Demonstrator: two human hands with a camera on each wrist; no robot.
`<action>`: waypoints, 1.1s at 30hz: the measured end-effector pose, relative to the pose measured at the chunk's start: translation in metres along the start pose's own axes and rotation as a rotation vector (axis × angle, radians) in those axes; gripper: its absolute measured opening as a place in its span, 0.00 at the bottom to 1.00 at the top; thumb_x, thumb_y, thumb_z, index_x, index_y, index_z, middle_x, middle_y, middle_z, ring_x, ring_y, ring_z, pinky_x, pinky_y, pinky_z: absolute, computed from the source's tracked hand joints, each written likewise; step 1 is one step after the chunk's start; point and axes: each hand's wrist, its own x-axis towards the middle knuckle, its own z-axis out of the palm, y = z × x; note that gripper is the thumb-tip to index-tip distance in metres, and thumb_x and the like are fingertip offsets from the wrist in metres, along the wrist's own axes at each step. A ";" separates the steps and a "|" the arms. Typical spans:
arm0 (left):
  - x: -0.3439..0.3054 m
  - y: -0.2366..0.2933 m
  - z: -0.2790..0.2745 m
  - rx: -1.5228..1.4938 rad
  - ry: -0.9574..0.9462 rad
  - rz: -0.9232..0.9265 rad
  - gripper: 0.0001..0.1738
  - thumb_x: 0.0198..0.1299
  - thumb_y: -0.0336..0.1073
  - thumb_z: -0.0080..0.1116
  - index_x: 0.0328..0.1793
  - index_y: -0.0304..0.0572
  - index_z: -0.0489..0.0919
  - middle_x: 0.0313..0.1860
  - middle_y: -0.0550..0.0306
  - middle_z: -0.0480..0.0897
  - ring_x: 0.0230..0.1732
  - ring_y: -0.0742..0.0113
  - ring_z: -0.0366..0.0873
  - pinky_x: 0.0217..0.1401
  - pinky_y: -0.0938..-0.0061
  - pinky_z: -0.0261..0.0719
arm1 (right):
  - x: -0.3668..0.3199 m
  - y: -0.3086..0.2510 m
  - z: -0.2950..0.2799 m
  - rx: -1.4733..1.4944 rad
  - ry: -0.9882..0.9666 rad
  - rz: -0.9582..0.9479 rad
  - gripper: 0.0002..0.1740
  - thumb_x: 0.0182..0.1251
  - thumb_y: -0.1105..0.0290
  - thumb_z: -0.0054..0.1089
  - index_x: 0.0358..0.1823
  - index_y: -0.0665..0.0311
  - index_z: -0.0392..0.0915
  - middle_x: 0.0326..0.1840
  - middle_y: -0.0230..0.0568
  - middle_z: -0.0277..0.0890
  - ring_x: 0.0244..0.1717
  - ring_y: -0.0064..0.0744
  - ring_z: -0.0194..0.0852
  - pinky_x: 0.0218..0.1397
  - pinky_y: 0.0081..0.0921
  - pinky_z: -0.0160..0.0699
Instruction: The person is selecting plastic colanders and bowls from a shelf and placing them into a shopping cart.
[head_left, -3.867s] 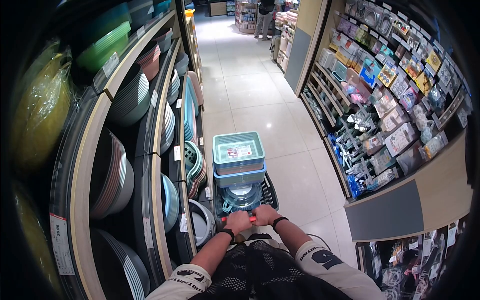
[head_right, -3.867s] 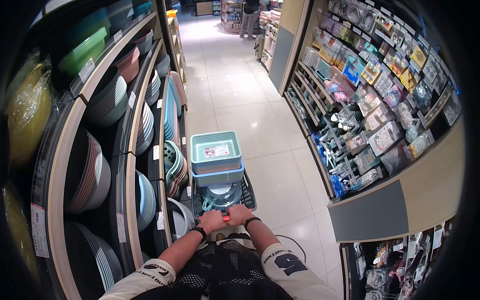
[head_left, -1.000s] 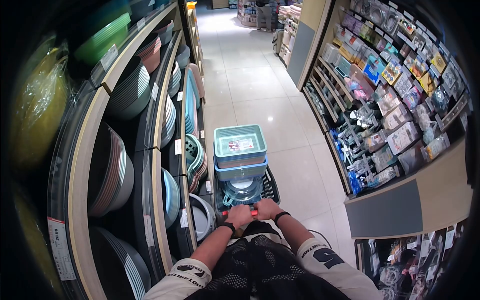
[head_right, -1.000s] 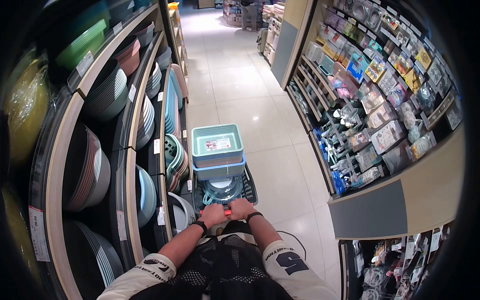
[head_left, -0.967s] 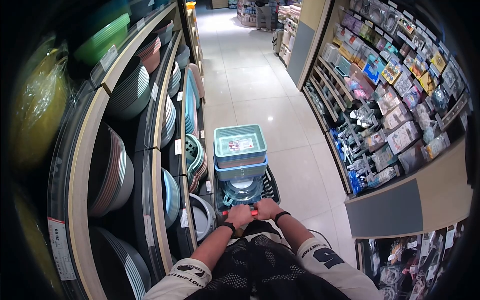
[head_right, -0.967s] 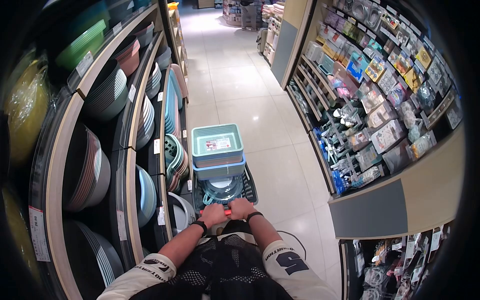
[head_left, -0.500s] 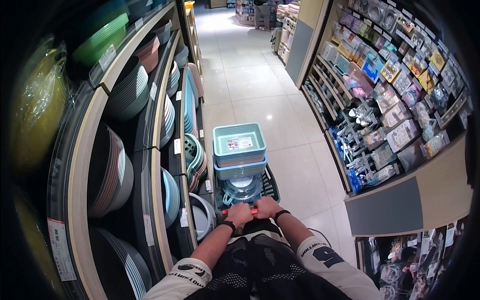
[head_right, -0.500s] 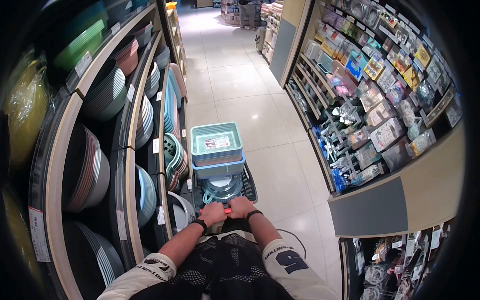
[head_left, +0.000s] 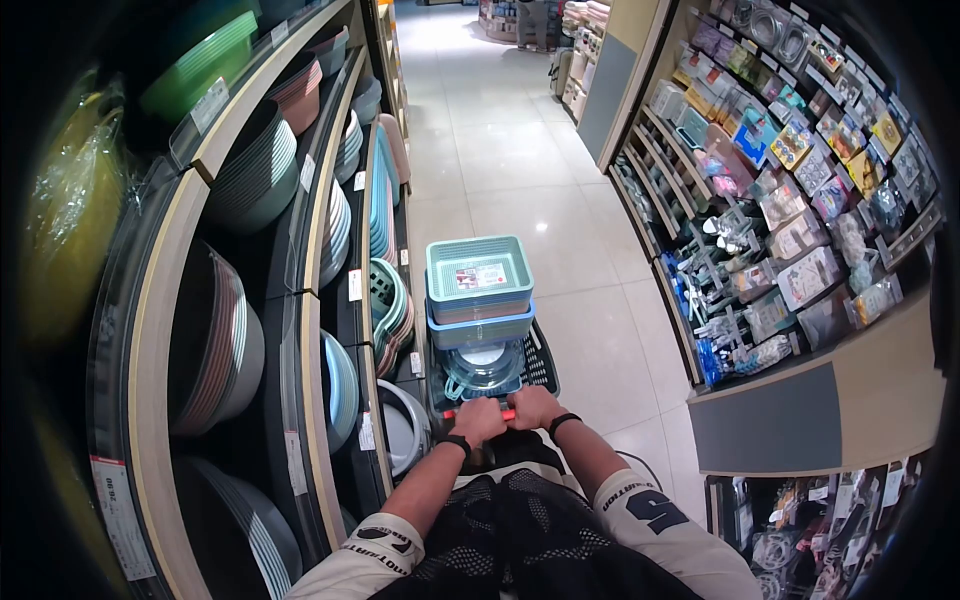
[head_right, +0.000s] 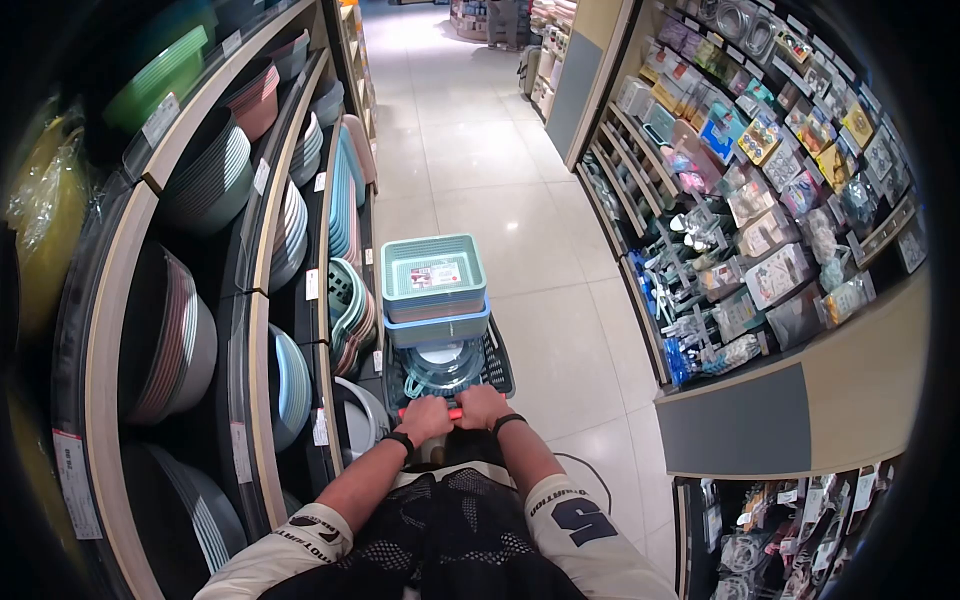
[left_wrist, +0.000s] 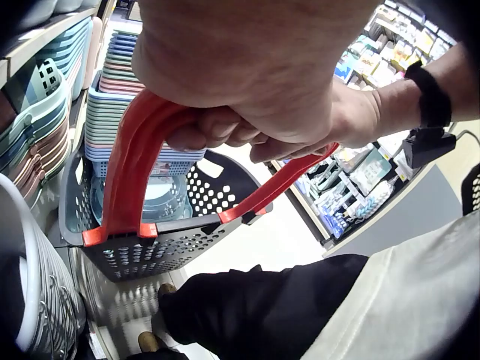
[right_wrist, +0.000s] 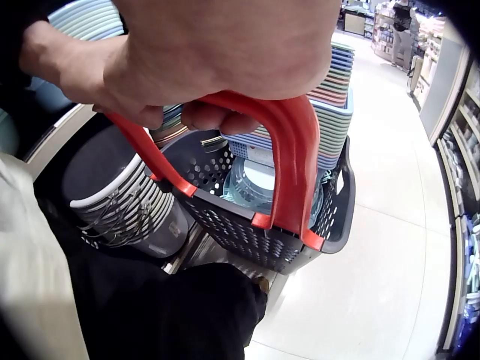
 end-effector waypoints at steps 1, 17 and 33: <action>0.002 0.001 -0.001 -0.004 -0.005 -0.002 0.17 0.52 0.40 0.61 0.41 0.38 0.90 0.41 0.38 0.89 0.46 0.43 0.89 0.52 0.54 0.86 | 0.001 0.001 -0.002 0.011 0.006 0.008 0.22 0.50 0.45 0.67 0.32 0.57 0.87 0.31 0.51 0.86 0.37 0.55 0.87 0.45 0.48 0.86; 0.058 -0.016 -0.032 0.016 0.030 0.014 0.16 0.50 0.43 0.64 0.36 0.37 0.89 0.37 0.38 0.88 0.42 0.43 0.89 0.50 0.53 0.86 | 0.057 0.030 -0.027 0.072 -0.009 0.009 0.22 0.50 0.46 0.67 0.30 0.60 0.87 0.30 0.54 0.85 0.37 0.56 0.87 0.46 0.48 0.86; 0.124 -0.034 -0.086 0.044 -0.058 -0.045 0.17 0.51 0.42 0.63 0.37 0.36 0.89 0.39 0.37 0.88 0.45 0.42 0.88 0.53 0.53 0.86 | 0.132 0.064 -0.056 0.115 -0.027 -0.047 0.18 0.48 0.53 0.67 0.31 0.61 0.87 0.34 0.55 0.86 0.40 0.56 0.88 0.47 0.49 0.87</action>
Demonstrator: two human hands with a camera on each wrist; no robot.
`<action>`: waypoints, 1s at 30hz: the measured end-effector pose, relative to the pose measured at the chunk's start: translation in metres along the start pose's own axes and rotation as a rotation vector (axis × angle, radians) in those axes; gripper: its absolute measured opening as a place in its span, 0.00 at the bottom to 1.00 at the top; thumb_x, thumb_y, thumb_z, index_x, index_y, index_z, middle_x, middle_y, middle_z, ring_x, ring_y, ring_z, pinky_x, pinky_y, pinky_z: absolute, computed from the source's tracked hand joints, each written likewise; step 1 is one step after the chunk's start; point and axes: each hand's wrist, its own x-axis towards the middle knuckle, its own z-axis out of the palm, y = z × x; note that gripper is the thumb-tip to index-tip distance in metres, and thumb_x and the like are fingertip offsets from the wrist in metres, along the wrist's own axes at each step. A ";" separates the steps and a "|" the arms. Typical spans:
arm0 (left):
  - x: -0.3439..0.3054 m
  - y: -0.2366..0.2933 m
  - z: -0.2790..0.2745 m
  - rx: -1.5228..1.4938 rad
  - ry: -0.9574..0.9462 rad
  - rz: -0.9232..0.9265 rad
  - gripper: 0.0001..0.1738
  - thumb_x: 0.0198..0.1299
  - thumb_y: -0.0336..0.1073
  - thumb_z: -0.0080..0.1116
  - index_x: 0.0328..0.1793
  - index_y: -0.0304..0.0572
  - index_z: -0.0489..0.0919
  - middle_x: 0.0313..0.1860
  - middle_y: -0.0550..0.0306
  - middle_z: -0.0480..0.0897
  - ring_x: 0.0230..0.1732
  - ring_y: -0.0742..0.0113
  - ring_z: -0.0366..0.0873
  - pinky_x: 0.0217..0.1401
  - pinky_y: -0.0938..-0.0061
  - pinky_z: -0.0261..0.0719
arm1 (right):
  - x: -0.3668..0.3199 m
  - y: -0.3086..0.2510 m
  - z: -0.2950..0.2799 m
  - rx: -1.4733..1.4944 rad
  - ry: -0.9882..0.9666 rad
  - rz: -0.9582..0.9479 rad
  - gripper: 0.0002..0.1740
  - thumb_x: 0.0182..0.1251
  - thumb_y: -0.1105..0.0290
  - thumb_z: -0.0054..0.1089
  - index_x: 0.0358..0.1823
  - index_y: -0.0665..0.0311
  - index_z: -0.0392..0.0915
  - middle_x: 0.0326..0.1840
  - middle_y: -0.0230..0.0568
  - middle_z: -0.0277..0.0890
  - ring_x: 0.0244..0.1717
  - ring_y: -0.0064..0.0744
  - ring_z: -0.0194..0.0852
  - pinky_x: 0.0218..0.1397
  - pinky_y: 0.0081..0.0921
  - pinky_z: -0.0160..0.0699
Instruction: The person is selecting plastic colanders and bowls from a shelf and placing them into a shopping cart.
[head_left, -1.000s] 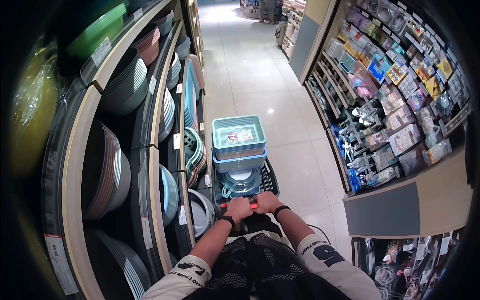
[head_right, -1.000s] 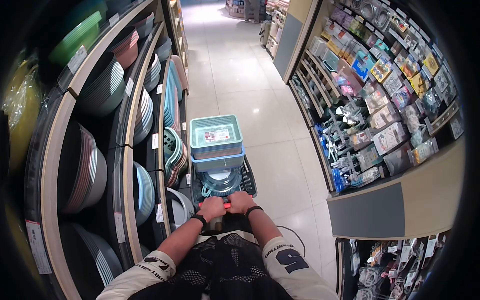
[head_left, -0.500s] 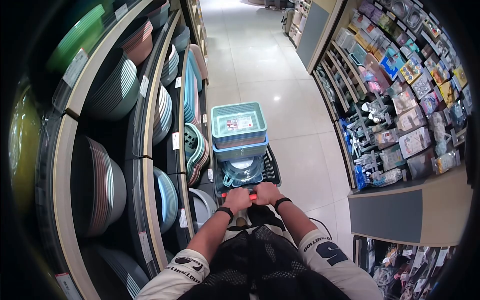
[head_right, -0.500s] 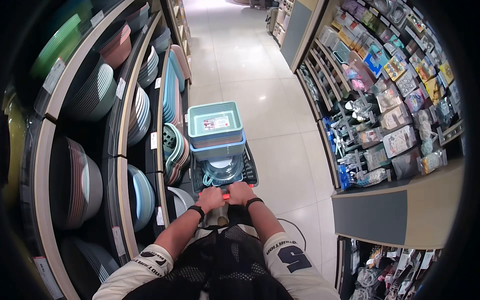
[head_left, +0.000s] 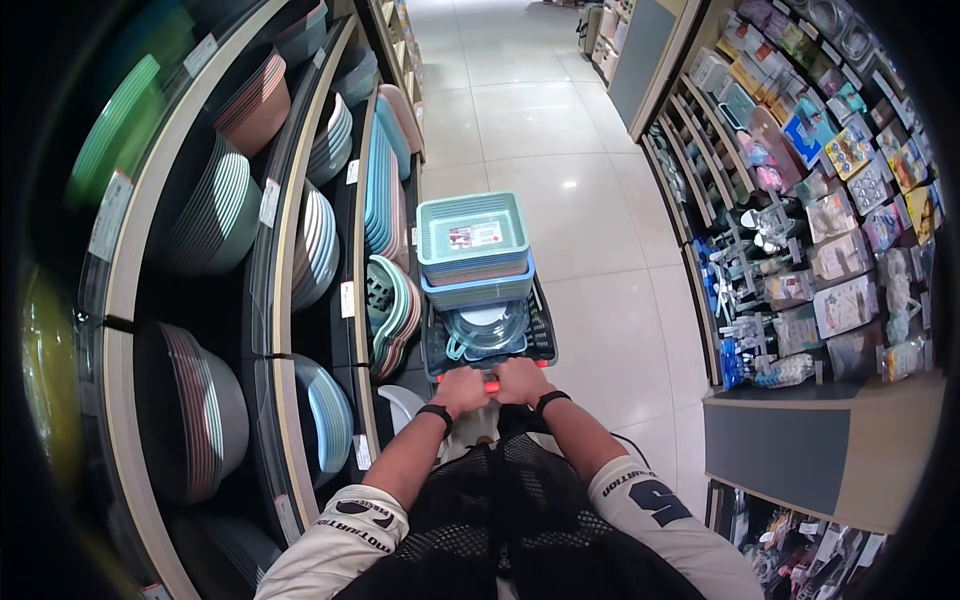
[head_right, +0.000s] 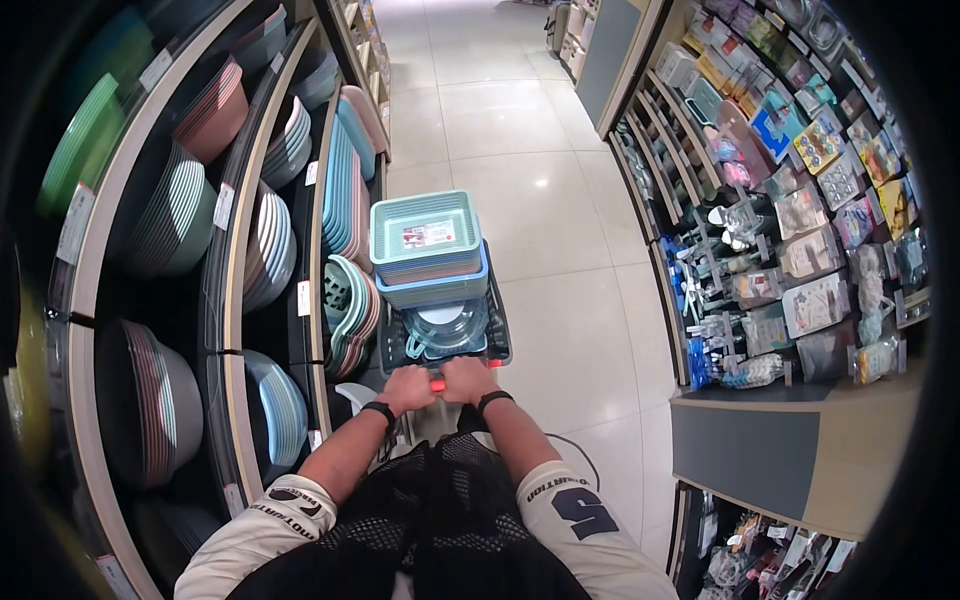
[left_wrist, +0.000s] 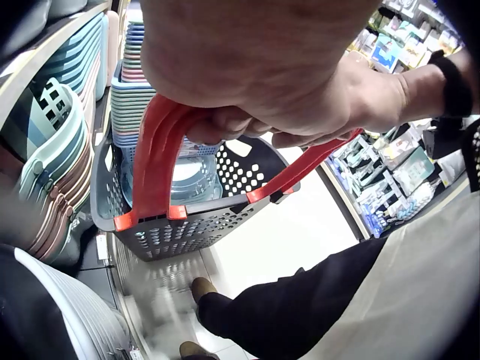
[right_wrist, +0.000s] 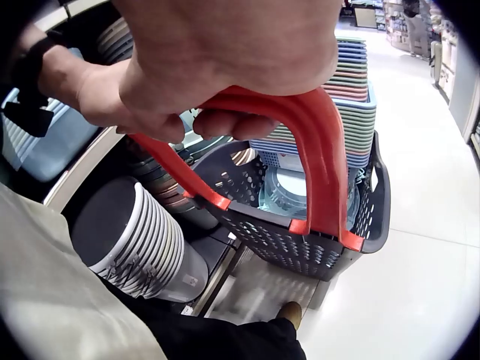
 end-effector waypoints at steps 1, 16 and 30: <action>0.003 -0.001 -0.002 0.000 -0.002 -0.002 0.17 0.51 0.42 0.63 0.37 0.36 0.89 0.39 0.37 0.88 0.45 0.42 0.88 0.53 0.53 0.86 | 0.003 0.003 0.000 0.002 -0.001 -0.001 0.18 0.48 0.53 0.67 0.31 0.61 0.87 0.34 0.55 0.86 0.40 0.56 0.88 0.47 0.49 0.87; 0.031 -0.004 -0.033 0.002 -0.022 -0.060 0.15 0.50 0.43 0.65 0.37 0.40 0.90 0.39 0.38 0.88 0.45 0.42 0.88 0.54 0.53 0.85 | 0.035 0.017 -0.025 0.052 -0.033 -0.075 0.14 0.50 0.59 0.66 0.31 0.61 0.87 0.33 0.54 0.86 0.39 0.56 0.88 0.46 0.49 0.87; 0.049 -0.009 -0.051 0.033 -0.040 -0.103 0.14 0.48 0.42 0.63 0.38 0.45 0.91 0.40 0.40 0.89 0.46 0.42 0.88 0.55 0.52 0.86 | 0.059 0.025 -0.035 0.064 -0.005 -0.086 0.12 0.53 0.60 0.64 0.32 0.61 0.86 0.32 0.55 0.85 0.38 0.57 0.87 0.46 0.49 0.86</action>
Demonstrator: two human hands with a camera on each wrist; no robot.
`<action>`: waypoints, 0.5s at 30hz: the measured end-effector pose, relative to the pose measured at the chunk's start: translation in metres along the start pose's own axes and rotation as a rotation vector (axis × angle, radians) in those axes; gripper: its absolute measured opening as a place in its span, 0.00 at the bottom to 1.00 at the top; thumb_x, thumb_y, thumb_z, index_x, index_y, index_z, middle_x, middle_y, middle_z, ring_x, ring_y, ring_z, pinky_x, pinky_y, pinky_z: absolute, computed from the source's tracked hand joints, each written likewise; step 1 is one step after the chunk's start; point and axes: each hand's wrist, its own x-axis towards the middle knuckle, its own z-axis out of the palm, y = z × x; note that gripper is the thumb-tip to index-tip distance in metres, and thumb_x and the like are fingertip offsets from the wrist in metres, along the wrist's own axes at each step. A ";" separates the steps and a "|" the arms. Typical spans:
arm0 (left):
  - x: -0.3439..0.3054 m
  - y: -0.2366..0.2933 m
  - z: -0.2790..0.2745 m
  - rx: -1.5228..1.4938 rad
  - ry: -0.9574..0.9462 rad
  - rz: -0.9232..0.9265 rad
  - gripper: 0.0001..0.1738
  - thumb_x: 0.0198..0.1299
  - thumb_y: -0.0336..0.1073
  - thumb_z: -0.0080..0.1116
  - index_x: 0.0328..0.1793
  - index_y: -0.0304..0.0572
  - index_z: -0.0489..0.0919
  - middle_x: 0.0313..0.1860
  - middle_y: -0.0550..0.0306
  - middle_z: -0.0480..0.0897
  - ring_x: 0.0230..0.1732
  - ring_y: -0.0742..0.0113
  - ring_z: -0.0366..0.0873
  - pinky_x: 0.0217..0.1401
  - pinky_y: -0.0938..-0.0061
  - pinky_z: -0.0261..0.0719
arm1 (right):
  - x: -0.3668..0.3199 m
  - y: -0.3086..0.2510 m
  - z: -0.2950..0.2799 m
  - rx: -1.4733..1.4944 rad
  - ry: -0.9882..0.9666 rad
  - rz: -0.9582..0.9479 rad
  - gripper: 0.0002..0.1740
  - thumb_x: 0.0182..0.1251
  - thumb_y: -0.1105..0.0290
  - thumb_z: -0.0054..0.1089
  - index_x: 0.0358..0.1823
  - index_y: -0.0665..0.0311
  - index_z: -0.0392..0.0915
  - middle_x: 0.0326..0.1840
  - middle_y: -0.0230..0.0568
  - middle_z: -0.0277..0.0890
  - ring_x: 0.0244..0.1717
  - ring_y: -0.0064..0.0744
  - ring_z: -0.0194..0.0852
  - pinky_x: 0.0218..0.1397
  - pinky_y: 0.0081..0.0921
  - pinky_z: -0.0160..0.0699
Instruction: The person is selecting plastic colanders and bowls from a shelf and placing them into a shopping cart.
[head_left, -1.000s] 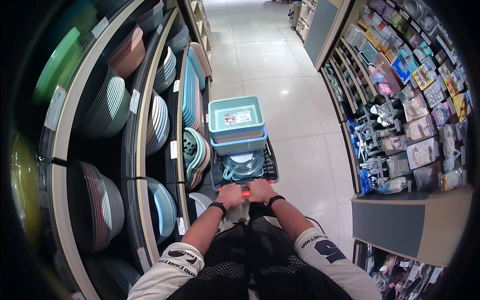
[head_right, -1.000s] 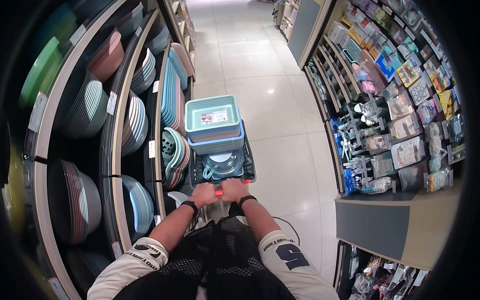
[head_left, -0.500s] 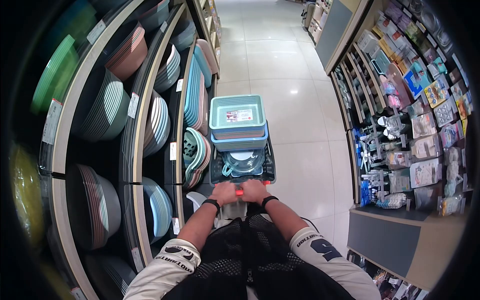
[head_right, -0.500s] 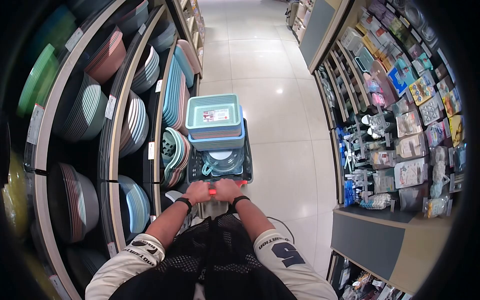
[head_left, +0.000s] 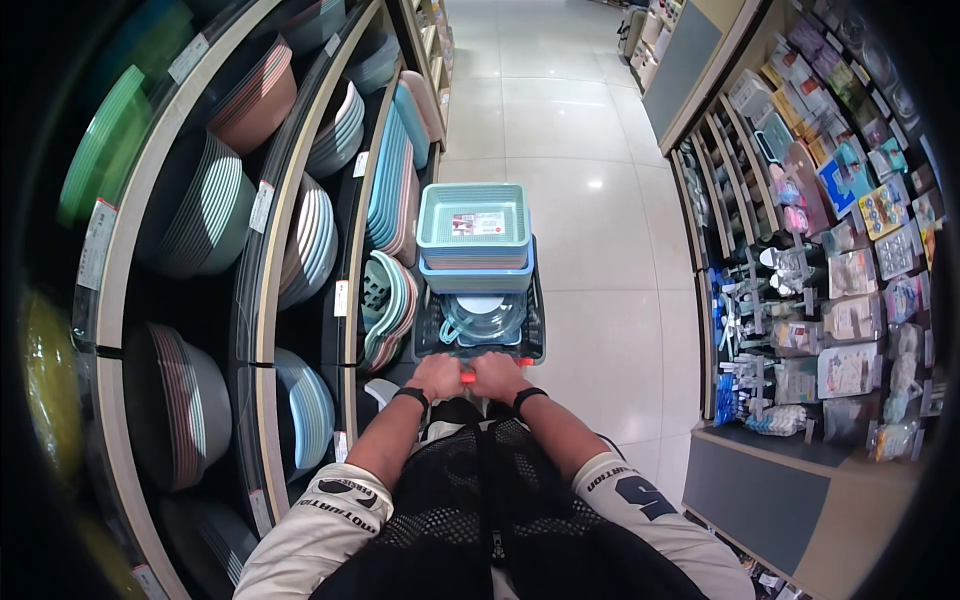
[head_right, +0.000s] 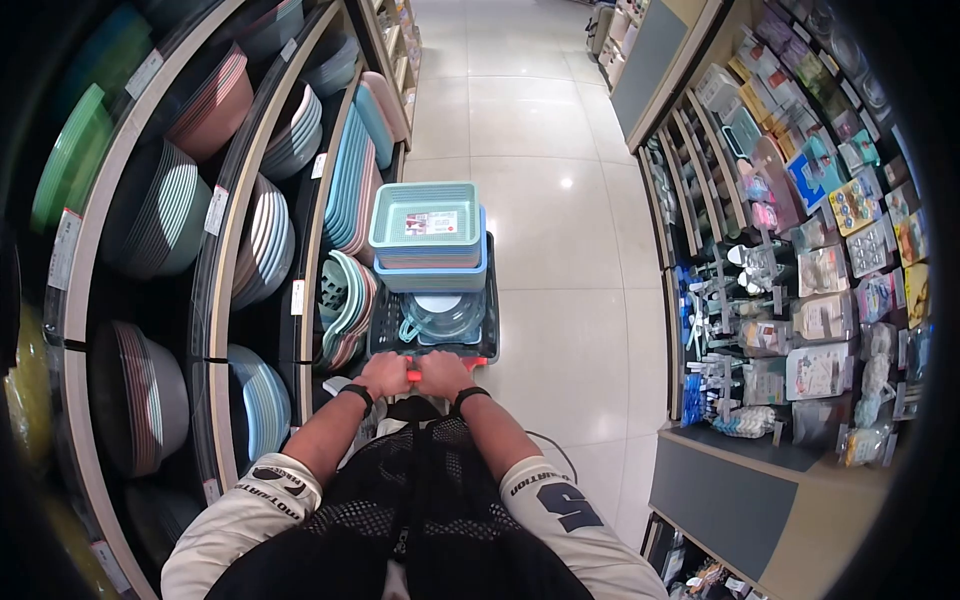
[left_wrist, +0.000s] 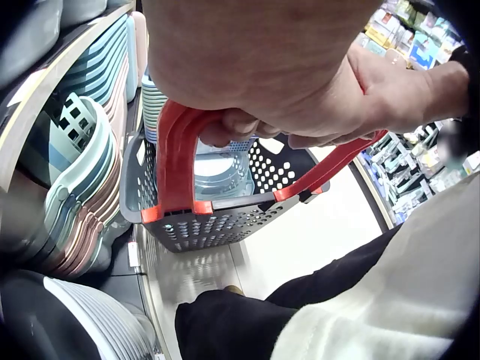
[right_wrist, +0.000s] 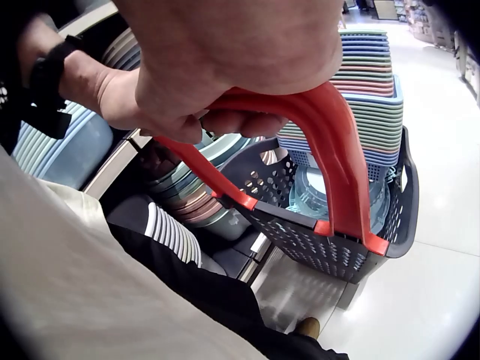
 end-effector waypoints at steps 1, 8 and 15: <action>0.001 0.000 -0.001 -0.005 0.001 -0.002 0.14 0.48 0.42 0.63 0.38 0.45 0.91 0.40 0.40 0.89 0.46 0.42 0.88 0.55 0.52 0.86 | 0.003 0.002 0.001 -0.003 -0.004 -0.002 0.12 0.53 0.60 0.64 0.32 0.61 0.86 0.32 0.55 0.85 0.38 0.57 0.87 0.46 0.49 0.86; 0.021 -0.008 -0.012 -0.005 0.043 0.016 0.14 0.49 0.42 0.61 0.35 0.44 0.90 0.38 0.39 0.88 0.43 0.41 0.88 0.53 0.53 0.86 | 0.019 0.006 -0.016 0.008 0.030 -0.004 0.12 0.53 0.59 0.66 0.33 0.58 0.86 0.31 0.51 0.86 0.37 0.55 0.87 0.44 0.48 0.86; 0.043 -0.019 -0.025 -0.024 0.121 0.067 0.13 0.48 0.41 0.61 0.34 0.43 0.90 0.35 0.39 0.88 0.41 0.41 0.88 0.51 0.53 0.86 | 0.044 0.016 -0.031 -0.027 0.039 -0.002 0.12 0.52 0.58 0.68 0.33 0.57 0.86 0.31 0.48 0.86 0.37 0.53 0.87 0.44 0.47 0.86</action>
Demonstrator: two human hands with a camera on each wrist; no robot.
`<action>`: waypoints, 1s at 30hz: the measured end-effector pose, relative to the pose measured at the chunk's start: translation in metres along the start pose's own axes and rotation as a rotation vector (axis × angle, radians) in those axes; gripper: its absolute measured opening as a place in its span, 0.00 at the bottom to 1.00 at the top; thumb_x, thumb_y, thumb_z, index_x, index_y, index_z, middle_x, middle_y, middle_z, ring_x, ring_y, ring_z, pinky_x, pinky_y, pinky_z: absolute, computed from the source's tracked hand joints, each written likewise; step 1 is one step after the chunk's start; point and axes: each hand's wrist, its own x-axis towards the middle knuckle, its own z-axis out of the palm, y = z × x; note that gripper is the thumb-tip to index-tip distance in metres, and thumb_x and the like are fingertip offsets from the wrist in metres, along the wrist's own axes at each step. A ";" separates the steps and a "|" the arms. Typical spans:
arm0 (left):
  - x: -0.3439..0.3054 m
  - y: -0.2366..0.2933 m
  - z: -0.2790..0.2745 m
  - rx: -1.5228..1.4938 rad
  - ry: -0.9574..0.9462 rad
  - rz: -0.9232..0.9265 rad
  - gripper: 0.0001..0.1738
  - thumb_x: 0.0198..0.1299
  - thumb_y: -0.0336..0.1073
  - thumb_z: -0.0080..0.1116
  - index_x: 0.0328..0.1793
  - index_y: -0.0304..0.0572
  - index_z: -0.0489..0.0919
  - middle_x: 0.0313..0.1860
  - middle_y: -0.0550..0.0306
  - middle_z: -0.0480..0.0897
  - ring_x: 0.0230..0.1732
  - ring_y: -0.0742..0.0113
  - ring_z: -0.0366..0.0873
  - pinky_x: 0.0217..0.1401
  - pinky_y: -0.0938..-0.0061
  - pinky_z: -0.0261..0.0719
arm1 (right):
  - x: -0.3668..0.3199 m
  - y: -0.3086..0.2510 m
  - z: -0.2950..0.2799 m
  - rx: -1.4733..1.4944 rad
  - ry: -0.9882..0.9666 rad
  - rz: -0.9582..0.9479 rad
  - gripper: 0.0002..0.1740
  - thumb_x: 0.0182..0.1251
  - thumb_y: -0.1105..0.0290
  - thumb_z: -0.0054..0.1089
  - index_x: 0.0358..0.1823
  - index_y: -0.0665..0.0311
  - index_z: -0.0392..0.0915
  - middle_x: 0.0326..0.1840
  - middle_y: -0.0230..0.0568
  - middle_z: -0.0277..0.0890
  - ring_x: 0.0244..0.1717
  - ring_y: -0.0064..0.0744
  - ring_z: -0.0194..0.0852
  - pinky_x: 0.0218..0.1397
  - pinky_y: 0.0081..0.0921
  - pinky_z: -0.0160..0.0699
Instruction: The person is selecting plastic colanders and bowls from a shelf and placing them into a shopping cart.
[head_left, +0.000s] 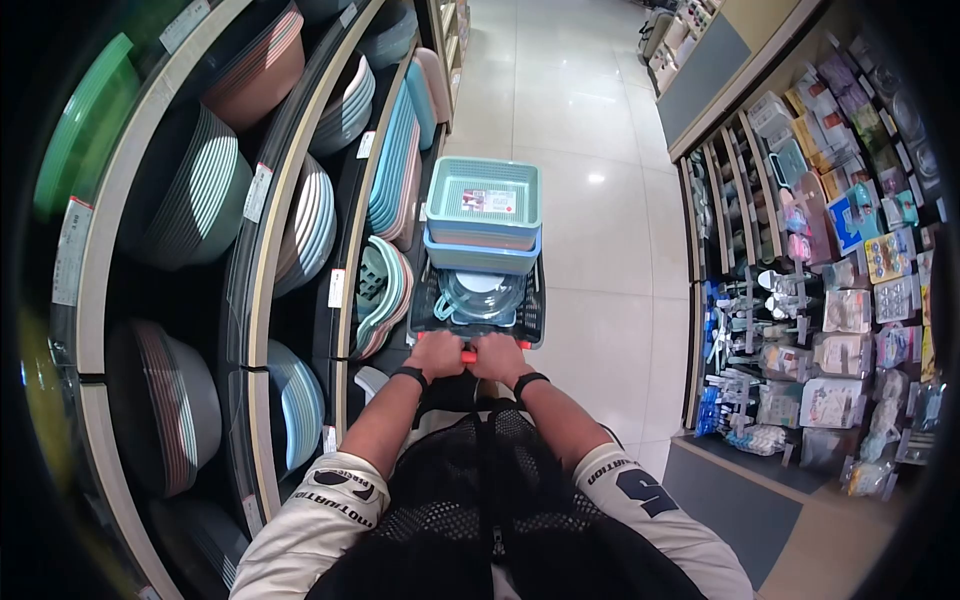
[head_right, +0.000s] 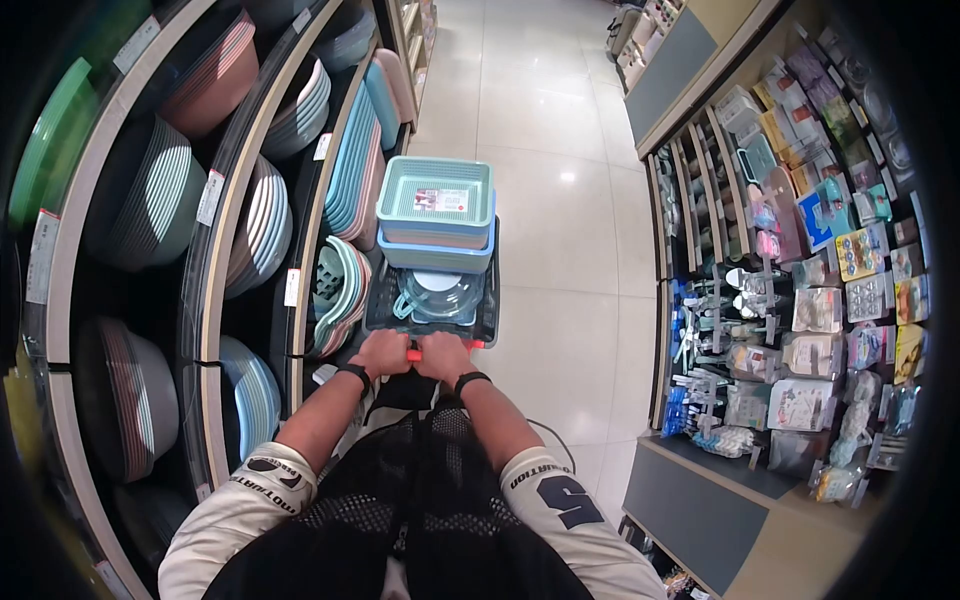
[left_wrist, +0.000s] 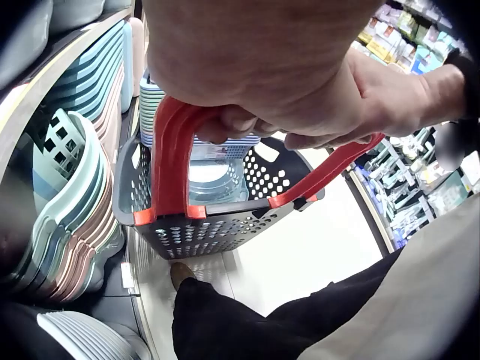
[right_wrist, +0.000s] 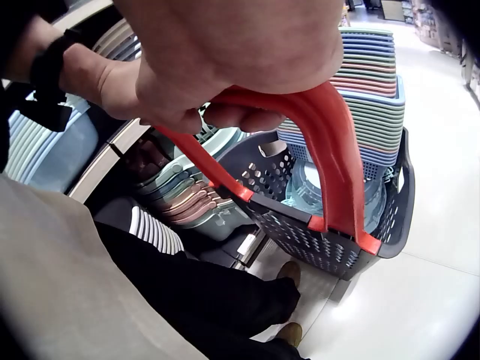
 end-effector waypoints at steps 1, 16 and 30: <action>0.003 0.000 -0.005 0.002 0.010 0.007 0.13 0.48 0.41 0.61 0.34 0.42 0.90 0.35 0.39 0.88 0.41 0.41 0.88 0.51 0.53 0.86 | 0.003 0.000 -0.004 -0.005 0.002 0.006 0.13 0.52 0.57 0.68 0.33 0.57 0.86 0.31 0.48 0.86 0.37 0.53 0.87 0.44 0.47 0.86; 0.066 -0.027 -0.017 -0.038 0.138 0.051 0.11 0.46 0.41 0.62 0.28 0.44 0.88 0.30 0.42 0.87 0.36 0.43 0.87 0.45 0.53 0.85 | 0.060 0.028 -0.035 0.011 -0.031 0.021 0.15 0.52 0.54 0.67 0.32 0.57 0.85 0.31 0.50 0.86 0.37 0.56 0.86 0.43 0.48 0.86; 0.103 -0.035 -0.056 -0.048 0.087 0.089 0.12 0.47 0.39 0.60 0.30 0.41 0.88 0.32 0.41 0.88 0.37 0.42 0.88 0.44 0.52 0.86 | 0.096 0.041 -0.065 -0.003 -0.034 0.078 0.14 0.50 0.57 0.67 0.34 0.56 0.87 0.33 0.48 0.87 0.38 0.54 0.87 0.45 0.47 0.86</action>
